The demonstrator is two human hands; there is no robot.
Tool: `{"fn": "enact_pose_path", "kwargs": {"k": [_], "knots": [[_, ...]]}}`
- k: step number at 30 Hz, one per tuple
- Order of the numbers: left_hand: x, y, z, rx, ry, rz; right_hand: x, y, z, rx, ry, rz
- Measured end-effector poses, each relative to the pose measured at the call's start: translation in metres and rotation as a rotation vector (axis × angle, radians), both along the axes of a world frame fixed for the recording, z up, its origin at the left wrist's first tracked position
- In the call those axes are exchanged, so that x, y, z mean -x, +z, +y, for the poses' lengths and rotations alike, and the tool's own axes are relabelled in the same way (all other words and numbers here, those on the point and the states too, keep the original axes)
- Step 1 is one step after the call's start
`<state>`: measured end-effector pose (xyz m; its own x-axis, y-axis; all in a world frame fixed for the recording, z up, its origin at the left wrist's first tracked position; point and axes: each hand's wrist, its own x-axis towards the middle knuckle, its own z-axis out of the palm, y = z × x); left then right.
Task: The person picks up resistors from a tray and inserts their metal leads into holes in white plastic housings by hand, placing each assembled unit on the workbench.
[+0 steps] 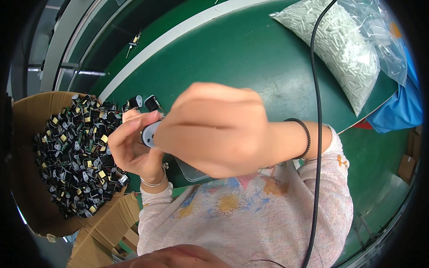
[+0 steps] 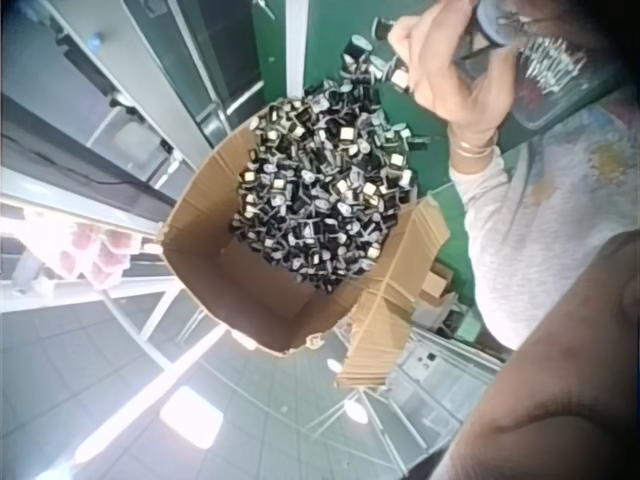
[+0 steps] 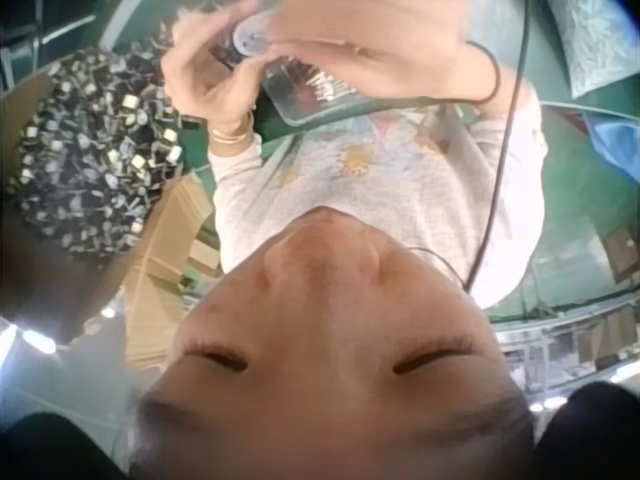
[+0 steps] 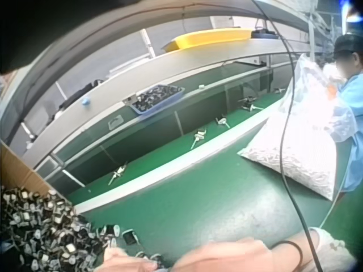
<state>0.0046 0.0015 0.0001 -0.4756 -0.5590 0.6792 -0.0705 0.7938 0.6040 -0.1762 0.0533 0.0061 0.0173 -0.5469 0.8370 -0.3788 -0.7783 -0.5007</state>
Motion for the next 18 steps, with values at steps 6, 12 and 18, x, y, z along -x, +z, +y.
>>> {"fn": "enact_pose_path", "kwargs": {"k": [6,12,18], "knots": [[0.002,-0.005,-0.003,-0.086,-0.156,0.068,0.004,0.004,-0.001,-0.121,-0.008,0.023],[-0.001,-0.001,0.004,-0.281,-0.072,0.106,0.003,0.0,0.001,0.074,-0.202,0.239],[0.0,0.0,0.01,-0.177,0.006,0.02,0.008,-0.007,-0.01,-0.08,0.028,0.092]]}}
